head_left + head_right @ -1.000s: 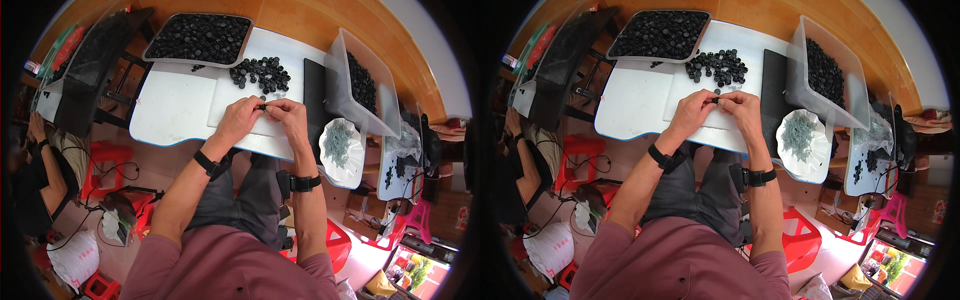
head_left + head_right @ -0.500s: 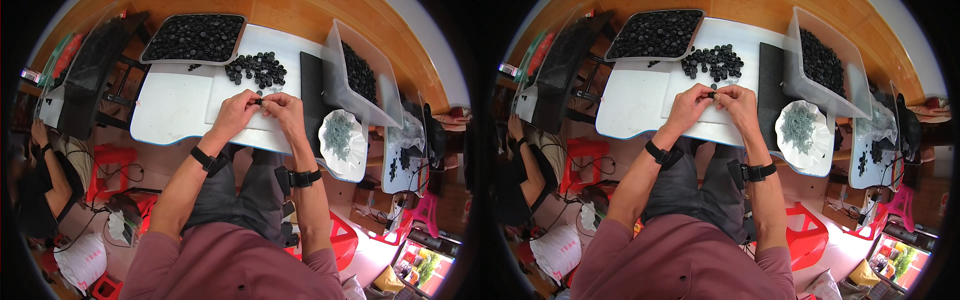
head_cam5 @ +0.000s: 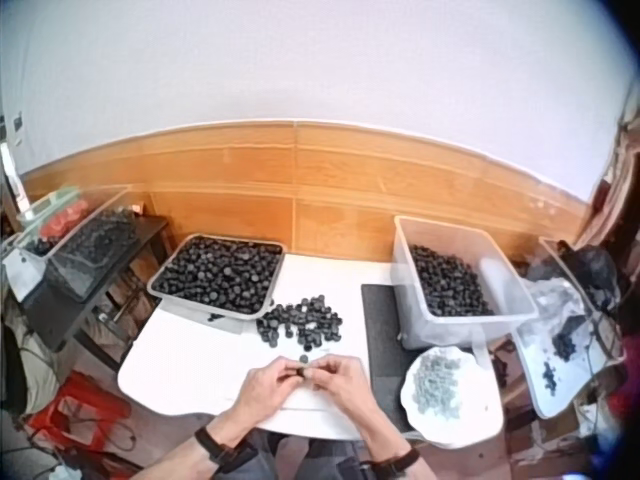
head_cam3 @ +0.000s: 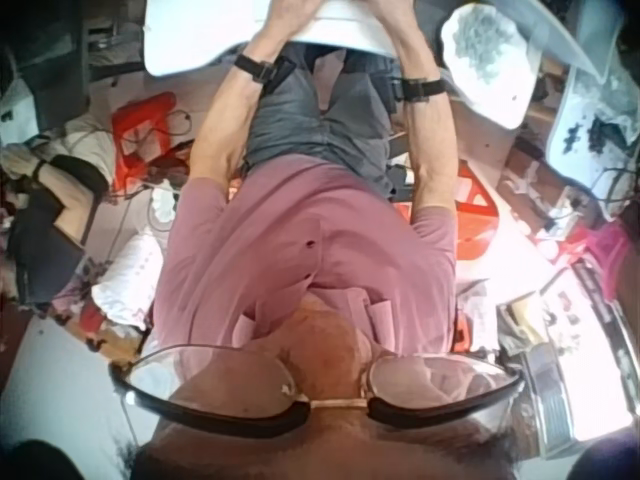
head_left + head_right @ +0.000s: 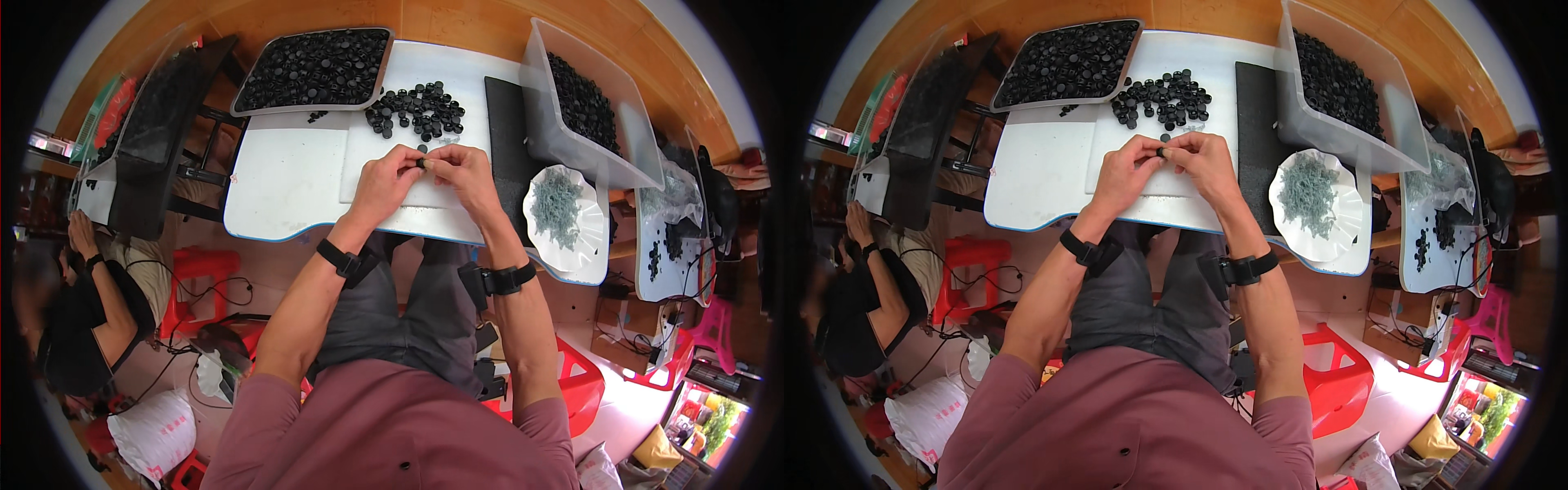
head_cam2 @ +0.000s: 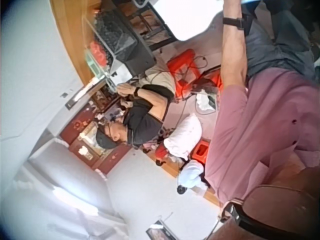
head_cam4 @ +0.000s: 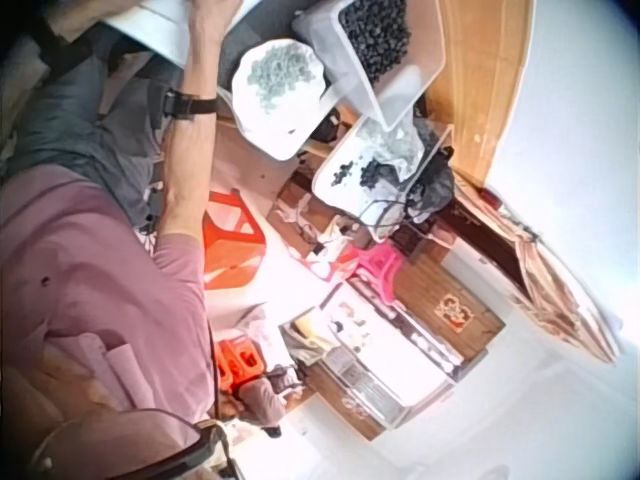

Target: Manually sorting small black plastic components from a pile into a separate tray.

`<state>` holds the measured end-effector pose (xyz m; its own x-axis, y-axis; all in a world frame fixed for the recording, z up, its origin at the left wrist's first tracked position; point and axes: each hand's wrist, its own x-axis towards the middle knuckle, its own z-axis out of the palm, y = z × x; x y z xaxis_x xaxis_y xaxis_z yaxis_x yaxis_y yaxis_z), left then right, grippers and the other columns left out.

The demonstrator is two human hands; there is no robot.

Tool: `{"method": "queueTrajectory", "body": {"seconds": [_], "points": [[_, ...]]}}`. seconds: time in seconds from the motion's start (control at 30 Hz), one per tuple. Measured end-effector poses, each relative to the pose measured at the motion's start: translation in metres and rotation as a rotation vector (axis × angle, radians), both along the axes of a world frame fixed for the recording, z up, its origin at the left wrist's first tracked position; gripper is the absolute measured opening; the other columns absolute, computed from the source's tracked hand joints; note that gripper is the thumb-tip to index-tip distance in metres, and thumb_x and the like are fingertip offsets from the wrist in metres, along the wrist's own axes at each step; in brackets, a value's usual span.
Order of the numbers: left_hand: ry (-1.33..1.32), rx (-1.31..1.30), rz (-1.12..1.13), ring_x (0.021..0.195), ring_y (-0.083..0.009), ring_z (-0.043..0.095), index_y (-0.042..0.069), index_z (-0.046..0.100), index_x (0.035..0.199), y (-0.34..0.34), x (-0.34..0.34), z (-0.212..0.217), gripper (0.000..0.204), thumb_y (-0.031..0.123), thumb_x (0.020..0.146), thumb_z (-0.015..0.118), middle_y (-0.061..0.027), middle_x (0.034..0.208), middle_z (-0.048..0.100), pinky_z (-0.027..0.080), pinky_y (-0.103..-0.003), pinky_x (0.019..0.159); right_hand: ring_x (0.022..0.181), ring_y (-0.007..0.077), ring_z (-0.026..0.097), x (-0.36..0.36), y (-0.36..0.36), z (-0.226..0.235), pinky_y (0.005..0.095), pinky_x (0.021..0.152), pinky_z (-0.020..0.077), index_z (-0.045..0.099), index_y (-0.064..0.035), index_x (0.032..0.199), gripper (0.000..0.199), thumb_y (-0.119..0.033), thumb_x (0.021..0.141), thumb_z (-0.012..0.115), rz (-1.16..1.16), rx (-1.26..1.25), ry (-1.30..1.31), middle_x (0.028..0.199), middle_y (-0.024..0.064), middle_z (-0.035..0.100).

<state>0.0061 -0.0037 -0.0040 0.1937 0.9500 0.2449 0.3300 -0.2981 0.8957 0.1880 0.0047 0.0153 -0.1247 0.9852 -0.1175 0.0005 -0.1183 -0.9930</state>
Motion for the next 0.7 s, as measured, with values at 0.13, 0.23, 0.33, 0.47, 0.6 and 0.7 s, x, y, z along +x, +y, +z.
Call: {"method": "queueTrajectory", "body": {"seconds": [0.13, 0.23, 0.33, 0.47, 0.6, 0.7], "points": [[0.007, -0.002, 0.004, 0.094, -0.0247, 0.078, 0.0, 0.067, 0.114, -0.001, 0.0, 0.003, 0.025, 0.007, 0.092, 0.075, -0.0157, 0.1, 0.079, 0.061, -0.033, 0.082, 0.069, 0.0106, 0.062, -0.005, -0.003, -0.004, 0.025, 0.064, 0.0502, 0.076, 0.0064, 0.1, 0.016, -0.006, 0.089, 0.077, -0.025, 0.045, -0.011, 0.085, 0.0073, 0.074], [-0.061, -0.045, -0.019, 0.094, -0.0202, 0.077, -0.001, 0.069, 0.115, 0.0, -0.002, 0.003, 0.026, 0.01, 0.093, 0.077, -0.0146, 0.102, 0.079, 0.06, -0.03, 0.082, 0.071, 0.0103, 0.061, -0.004, -0.005, -0.006, 0.0248, 0.065, 0.0502, 0.076, 0.0068, 0.102, 0.017, -0.006, 0.091, 0.076, -0.016, 0.063, 0.012, 0.086, 0.0073, 0.074], [-0.149, -0.15, -0.042, 0.096, -0.0165, 0.076, -0.002, 0.071, 0.116, 0.001, -0.005, 0.002, 0.027, 0.011, 0.093, 0.078, -0.0133, 0.104, 0.079, 0.059, -0.028, 0.082, 0.073, 0.0096, 0.061, -0.004, -0.006, -0.011, 0.0244, 0.067, 0.05, 0.077, 0.0057, 0.105, 0.017, -0.005, 0.093, 0.072, -0.008, 0.096, 0.0, 0.088, 0.0063, 0.075], [-0.202, -0.241, -0.07, 0.096, -0.014, 0.074, -0.003, 0.072, 0.117, 0.003, -0.005, 0.006, 0.027, 0.009, 0.093, 0.078, -0.0119, 0.104, 0.079, 0.058, -0.027, 0.084, 0.077, 0.0088, 0.061, -0.002, -0.01, -0.015, 0.024, 0.07, 0.0499, 0.077, 0.0034, 0.109, 0.018, -0.005, 0.095, 0.069, 0.003, 0.156, -0.038, 0.091, 0.0053, 0.075], [-0.219, -0.266, -0.085, 0.096, -0.0112, 0.072, -0.002, 0.071, 0.119, 0.004, -0.007, 0.008, 0.025, 0.007, 0.096, 0.074, -0.0095, 0.105, 0.078, 0.056, -0.024, 0.085, 0.075, 0.0085, 0.062, 0.001, -0.012, -0.012, 0.024, 0.069, 0.0512, 0.077, 0.0035, 0.109, 0.018, -0.004, 0.096, 0.068, 0.054, 0.163, 0.055, 0.091, 0.0057, 0.076], [-0.203, -0.274, -0.059, 0.096, -0.0107, 0.071, -0.002, 0.071, 0.119, 0.003, -0.006, 0.008, 0.025, 0.007, 0.096, 0.074, -0.0086, 0.105, 0.078, 0.055, -0.023, 0.085, 0.07, 0.0088, 0.063, -0.004, -0.013, -0.015, 0.0244, 0.066, 0.0521, 0.077, 0.004, 0.108, 0.017, -0.004, 0.094, 0.069, -0.042, 0.137, 0.043, 0.088, 0.0057, 0.076]]}}
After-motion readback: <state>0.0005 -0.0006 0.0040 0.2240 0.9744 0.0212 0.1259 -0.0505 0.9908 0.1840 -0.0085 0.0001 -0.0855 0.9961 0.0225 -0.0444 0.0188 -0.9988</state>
